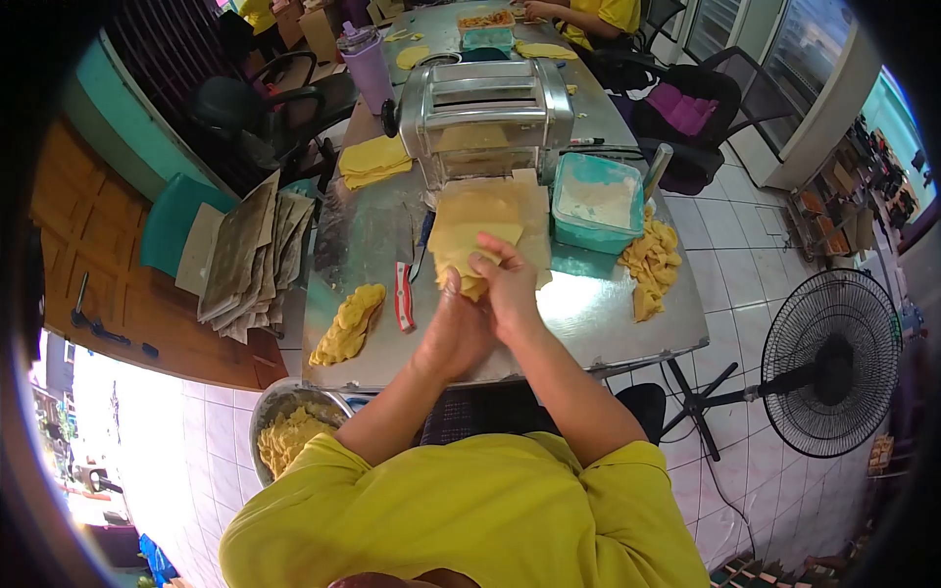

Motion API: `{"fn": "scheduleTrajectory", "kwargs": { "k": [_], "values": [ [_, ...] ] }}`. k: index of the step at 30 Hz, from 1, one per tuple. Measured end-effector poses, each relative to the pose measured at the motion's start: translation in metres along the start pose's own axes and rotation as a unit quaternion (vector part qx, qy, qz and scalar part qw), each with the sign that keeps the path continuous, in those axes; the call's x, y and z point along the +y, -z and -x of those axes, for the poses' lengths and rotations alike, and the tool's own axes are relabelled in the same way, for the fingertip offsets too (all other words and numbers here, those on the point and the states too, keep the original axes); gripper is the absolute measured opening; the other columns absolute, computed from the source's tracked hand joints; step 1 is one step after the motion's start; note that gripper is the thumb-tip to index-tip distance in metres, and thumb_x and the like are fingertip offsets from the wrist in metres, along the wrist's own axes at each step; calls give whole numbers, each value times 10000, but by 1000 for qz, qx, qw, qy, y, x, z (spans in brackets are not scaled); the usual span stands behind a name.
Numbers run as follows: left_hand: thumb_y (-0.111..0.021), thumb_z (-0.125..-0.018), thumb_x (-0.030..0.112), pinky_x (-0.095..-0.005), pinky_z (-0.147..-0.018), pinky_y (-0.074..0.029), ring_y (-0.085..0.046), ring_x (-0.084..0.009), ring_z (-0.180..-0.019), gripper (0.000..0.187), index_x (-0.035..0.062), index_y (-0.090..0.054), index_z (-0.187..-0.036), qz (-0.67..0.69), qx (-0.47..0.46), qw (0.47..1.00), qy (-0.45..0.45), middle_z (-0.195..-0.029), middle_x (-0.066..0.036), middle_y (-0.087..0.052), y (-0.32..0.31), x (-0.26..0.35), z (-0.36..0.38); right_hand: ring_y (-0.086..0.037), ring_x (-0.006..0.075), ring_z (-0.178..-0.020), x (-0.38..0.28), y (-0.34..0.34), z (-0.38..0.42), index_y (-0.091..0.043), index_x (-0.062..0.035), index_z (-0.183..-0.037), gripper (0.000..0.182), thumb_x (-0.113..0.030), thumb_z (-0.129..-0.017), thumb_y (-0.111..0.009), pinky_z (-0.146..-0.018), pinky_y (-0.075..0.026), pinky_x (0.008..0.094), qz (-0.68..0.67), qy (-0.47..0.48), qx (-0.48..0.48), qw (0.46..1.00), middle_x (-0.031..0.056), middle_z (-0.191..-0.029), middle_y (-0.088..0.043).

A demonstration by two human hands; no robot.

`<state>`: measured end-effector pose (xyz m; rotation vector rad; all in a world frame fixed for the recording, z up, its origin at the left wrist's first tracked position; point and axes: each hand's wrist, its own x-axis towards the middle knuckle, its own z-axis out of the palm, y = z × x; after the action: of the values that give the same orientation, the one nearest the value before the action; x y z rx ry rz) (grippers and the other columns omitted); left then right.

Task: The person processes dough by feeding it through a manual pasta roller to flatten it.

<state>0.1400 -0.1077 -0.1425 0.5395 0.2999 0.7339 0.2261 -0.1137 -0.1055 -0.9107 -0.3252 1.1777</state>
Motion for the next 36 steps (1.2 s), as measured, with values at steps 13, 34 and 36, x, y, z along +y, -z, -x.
{"fn": "scheduleTrajectory", "kwargs": {
  "k": [13, 34, 36],
  "values": [
    [-440, -868, 48, -348, -816, -495, -593, -222, -956, 278, -27, -481, -1133, -187, 215, 941, -182, -1068, -127, -569, -18, 106, 35, -535, 71, -700, 17, 62, 27, -490, 3, -1200, 359, -90, -865, -575, -634, -467, 201, 263, 68, -192, 943, 35, -828, -571],
    [-438, -807, -7, -475, -769, -532, -593, -319, -955, 328, -31, -432, -1135, -217, 189, 937, -199, -1048, -177, -546, 86, 349, -189, -535, 80, -642, 19, 142, 34, -457, -6, -1204, 358, -78, -868, -557, -588, -462, 214, 352, 227, 60, 906, 47, -761, -557],
    [-489, -801, 48, -447, -750, -533, -604, -286, -929, 331, -33, -444, -1118, -418, 345, 834, -105, -1053, -160, -552, 128, 341, -197, -536, 82, -643, 18, 141, 35, -447, -10, -1216, 370, -70, -866, -553, -588, -461, 214, 353, 222, 69, 906, 48, -766, -555]
  ]
}}
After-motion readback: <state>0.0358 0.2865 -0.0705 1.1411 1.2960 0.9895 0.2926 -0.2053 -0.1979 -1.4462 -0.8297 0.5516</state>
